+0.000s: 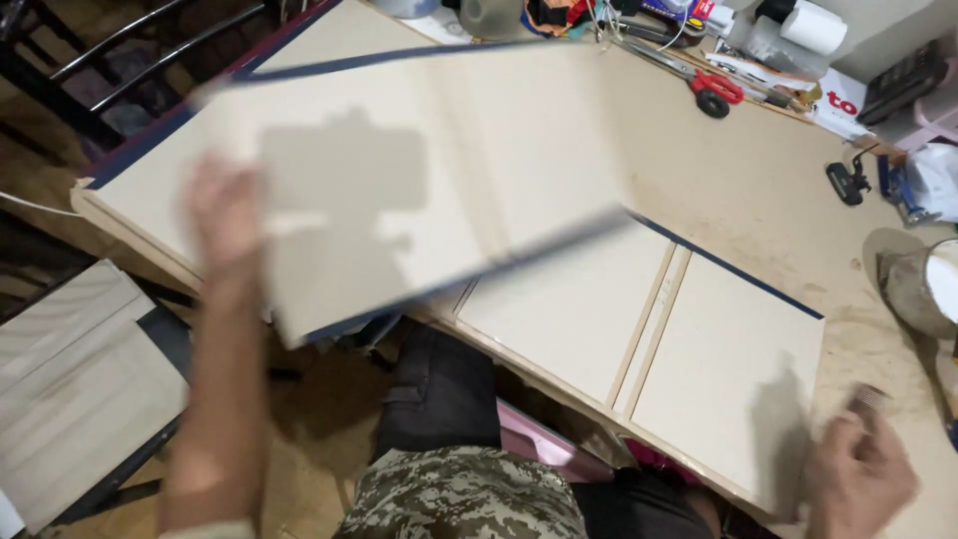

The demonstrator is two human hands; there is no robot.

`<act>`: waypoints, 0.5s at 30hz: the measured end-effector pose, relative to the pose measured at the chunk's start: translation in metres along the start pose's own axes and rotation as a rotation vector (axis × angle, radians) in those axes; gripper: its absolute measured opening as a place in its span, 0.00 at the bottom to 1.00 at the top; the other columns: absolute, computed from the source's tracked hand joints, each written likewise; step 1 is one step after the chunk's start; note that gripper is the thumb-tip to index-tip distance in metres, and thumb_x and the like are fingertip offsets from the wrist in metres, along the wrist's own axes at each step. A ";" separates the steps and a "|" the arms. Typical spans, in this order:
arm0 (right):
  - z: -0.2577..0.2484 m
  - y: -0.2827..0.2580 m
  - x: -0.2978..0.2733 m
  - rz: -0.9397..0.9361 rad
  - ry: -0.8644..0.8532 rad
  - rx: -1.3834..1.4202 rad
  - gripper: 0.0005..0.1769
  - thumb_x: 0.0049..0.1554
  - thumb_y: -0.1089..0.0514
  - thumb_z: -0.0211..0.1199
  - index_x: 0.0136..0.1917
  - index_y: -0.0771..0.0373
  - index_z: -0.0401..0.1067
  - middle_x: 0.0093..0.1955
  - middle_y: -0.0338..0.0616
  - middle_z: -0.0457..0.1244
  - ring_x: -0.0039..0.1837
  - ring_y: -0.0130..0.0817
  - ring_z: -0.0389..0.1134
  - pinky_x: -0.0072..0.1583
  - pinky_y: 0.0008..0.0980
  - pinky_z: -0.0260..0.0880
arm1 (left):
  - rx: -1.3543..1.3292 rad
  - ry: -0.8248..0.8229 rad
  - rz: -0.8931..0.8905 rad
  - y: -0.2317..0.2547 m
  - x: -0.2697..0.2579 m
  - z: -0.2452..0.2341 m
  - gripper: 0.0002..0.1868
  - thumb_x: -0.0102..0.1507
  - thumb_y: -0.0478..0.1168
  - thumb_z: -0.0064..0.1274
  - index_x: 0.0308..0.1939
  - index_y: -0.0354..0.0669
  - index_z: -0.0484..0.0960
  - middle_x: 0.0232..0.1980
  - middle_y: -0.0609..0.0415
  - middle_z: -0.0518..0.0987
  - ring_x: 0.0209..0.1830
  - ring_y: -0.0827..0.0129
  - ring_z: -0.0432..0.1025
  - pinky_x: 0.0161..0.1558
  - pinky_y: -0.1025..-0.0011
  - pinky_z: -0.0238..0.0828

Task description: The person uses a small tool to press down the spine of a book, smoothing the glued area. They then lift the book to inspect the binding and place it back on the table.

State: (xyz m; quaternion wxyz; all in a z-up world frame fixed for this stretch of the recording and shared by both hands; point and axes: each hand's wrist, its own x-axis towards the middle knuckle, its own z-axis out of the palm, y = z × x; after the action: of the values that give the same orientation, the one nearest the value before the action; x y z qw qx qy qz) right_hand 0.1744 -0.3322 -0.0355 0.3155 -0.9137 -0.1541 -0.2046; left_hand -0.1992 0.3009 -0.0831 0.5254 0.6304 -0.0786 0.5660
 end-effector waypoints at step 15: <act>-0.004 0.008 -0.016 0.163 -0.023 0.153 0.18 0.79 0.62 0.54 0.44 0.60 0.69 0.33 0.33 0.52 0.35 0.25 0.47 0.36 0.27 0.49 | 1.362 0.785 -0.199 0.045 -0.043 -0.066 0.31 0.64 0.27 0.55 0.70 0.34 0.64 0.68 0.31 0.75 0.67 0.37 0.71 0.66 0.55 0.65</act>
State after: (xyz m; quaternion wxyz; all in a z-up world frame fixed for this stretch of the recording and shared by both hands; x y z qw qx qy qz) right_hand 0.1632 -0.3429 -0.0445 0.3979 -0.8989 -0.0982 -0.1552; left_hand -0.2870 0.3101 -0.1044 0.0617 0.5717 0.5327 0.6209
